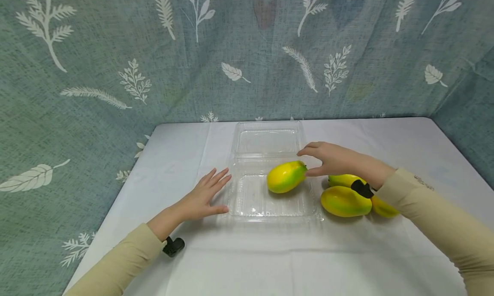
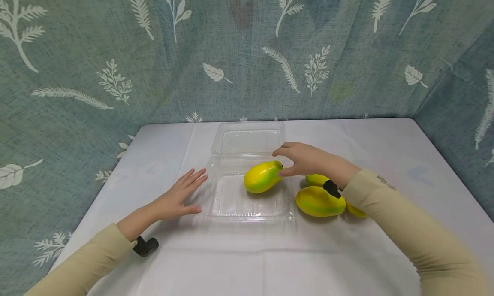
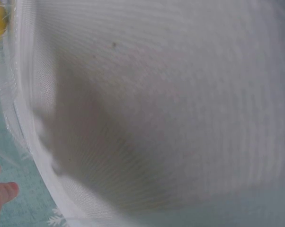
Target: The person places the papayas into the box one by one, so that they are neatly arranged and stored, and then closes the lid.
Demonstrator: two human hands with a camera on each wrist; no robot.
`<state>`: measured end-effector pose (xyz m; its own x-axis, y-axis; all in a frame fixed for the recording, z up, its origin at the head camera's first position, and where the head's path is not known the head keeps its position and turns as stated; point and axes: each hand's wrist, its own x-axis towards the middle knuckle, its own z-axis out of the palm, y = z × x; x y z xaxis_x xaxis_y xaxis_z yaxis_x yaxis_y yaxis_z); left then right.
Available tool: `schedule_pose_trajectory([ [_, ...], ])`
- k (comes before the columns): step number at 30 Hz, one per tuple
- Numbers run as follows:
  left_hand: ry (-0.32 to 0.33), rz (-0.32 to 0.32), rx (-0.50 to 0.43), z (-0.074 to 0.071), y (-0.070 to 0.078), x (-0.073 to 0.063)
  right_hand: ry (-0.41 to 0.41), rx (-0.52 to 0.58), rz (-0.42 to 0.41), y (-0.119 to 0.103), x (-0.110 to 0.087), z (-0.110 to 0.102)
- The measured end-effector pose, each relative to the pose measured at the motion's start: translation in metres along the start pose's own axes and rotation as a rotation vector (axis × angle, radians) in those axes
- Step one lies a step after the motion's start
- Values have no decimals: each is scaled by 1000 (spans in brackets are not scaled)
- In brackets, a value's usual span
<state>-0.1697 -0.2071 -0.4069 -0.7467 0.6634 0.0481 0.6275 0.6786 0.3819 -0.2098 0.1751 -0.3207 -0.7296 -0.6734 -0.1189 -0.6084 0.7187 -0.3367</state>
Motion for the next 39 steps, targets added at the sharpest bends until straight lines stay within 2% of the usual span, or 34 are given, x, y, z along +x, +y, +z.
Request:
schedule_pose_trajectory([
  [9, -15, -15, -1, 1, -1, 0, 40, 25, 87, 4, -32, -5],
  [18, -32, -42, -14, 0, -1, 1, 59, 34, 144, 5, -67, 1],
  [26, -14, -35, -23, -1, -1, -1, 65, 44, 124, 8, -83, 14],
  [34, -24, -46, -23, -1, 1, 0, 137, -3, 58, 12, -94, 29],
  [39, -22, -41, -21, 0, 1, 1, 150, 8, 68, 12, -97, 39],
])
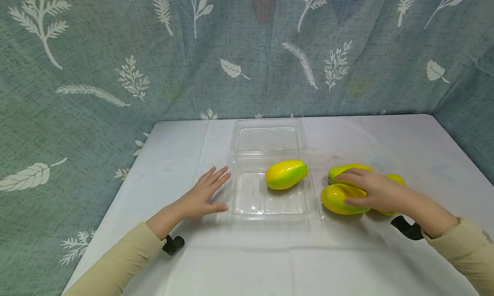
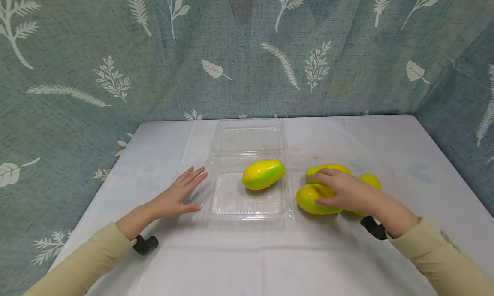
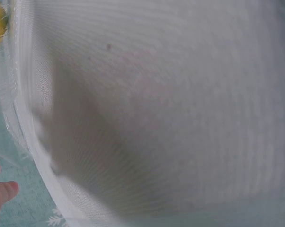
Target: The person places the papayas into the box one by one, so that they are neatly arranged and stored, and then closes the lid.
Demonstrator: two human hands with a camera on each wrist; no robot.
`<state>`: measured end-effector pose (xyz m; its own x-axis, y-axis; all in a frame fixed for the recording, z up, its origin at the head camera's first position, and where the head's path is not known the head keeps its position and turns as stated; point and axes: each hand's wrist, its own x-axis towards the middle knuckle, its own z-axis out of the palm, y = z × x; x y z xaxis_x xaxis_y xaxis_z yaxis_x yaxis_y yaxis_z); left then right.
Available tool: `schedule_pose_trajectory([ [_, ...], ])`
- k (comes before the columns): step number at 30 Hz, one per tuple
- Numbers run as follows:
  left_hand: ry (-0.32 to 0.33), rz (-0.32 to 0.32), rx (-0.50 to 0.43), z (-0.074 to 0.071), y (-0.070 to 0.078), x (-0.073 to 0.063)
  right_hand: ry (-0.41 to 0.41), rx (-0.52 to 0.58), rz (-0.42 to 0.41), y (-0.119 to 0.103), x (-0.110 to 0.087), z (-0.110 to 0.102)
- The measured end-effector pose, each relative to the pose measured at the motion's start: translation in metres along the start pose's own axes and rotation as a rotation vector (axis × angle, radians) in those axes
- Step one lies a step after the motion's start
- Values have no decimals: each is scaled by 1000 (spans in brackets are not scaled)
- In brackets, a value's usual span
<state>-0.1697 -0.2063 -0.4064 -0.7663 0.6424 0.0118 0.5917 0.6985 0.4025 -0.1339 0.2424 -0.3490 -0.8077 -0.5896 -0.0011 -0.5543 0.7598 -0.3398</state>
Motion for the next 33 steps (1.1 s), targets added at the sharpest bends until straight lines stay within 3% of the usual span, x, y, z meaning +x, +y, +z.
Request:
schedule_pose_trajectory([
  [11, 3, 5, -9, 0, 0, 0, -4, -35, -1, 4, -3, 14],
  [24, 4, 2, -1, 2, -1, 0, 54, -54, -86, 9, -4, 23],
  [33, -4, -14, 0, 2, -2, 0, 38, -50, -79, 10, -6, 24],
])
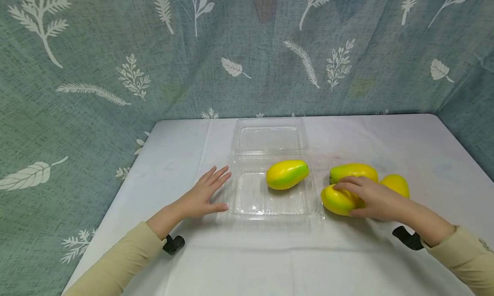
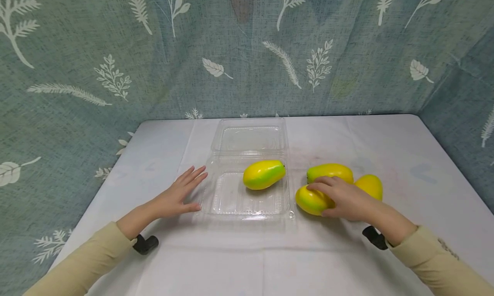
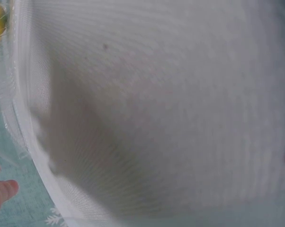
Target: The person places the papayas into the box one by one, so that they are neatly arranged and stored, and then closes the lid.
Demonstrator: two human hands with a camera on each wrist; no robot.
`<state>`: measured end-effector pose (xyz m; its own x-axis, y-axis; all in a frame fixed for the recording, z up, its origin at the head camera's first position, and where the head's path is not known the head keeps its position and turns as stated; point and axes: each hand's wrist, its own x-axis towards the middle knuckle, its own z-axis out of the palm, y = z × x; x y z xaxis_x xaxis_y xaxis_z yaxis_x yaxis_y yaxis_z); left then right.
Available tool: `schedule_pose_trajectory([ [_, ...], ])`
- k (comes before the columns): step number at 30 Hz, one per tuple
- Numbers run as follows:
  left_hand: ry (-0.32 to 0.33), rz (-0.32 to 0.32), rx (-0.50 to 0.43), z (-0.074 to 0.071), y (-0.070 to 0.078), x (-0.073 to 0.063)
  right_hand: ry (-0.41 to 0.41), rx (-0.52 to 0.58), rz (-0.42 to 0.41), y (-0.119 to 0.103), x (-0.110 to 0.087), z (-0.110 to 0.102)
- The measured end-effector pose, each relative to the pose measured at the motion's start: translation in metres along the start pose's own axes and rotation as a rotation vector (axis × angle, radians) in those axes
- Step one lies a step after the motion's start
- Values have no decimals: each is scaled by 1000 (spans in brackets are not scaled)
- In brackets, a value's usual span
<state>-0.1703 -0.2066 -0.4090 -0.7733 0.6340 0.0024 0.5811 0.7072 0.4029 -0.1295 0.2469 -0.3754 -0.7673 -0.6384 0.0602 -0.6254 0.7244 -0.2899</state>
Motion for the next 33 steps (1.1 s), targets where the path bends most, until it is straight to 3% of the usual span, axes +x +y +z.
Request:
schedule_pose_trajectory([
  [10, -14, -11, -3, 1, -1, 1, 3, -19, 31, -3, -1, -3],
  [19, -12, -13, -14, 0, 0, 0, 77, -32, -49, 0, 1, -19],
  [33, -14, -13, -8, -1, 0, 0, -18, -14, 20, -9, 14, -45],
])
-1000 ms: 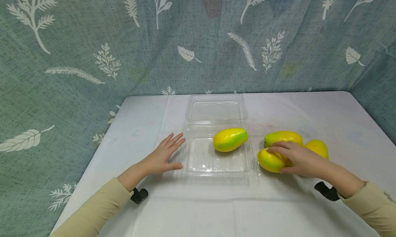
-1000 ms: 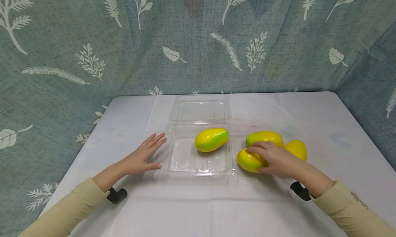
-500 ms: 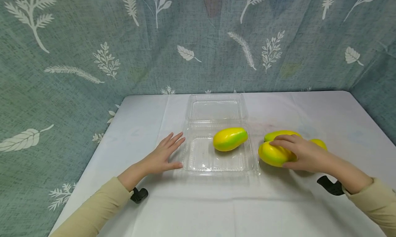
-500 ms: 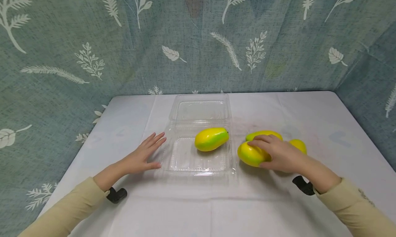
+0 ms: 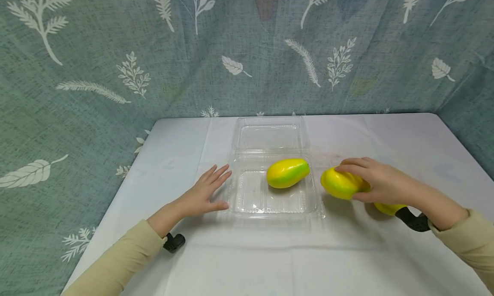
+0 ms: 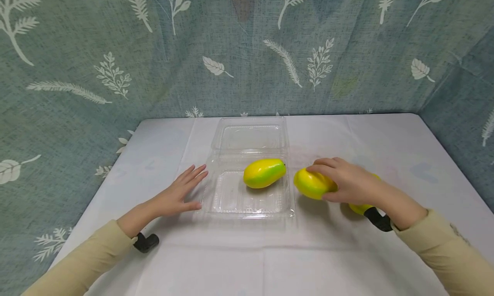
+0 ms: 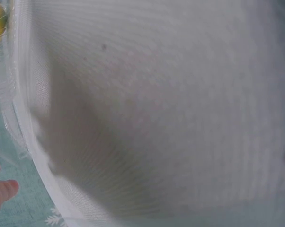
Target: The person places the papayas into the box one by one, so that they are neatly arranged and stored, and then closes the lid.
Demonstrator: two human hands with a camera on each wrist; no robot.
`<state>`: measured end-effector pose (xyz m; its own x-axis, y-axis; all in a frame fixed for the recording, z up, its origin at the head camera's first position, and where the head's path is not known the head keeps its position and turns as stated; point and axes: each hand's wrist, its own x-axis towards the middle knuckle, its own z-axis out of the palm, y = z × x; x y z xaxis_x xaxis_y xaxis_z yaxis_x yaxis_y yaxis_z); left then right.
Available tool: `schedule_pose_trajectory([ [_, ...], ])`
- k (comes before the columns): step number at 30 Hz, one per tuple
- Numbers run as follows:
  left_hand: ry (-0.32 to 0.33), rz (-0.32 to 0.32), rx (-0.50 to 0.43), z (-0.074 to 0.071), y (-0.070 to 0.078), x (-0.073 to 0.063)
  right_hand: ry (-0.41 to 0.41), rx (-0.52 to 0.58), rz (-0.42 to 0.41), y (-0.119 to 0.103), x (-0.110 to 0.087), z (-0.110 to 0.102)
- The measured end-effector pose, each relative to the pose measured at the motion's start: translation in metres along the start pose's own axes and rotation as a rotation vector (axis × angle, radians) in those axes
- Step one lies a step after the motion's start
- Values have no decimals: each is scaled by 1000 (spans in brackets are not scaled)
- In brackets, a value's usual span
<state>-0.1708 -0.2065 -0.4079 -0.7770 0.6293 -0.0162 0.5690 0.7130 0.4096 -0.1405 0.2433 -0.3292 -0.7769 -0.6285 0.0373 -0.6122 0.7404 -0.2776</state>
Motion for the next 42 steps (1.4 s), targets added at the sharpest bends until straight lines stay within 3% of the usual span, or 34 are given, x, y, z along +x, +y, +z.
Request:
schedule_pose_trajectory([
  [24, 0, 11, -2, -1, 0, 1, -41, 97, -72, -22, 30, -3],
  [42, 2, -7, 1, 1, 0, 0, -106, 73, -197, -39, 57, 9],
])
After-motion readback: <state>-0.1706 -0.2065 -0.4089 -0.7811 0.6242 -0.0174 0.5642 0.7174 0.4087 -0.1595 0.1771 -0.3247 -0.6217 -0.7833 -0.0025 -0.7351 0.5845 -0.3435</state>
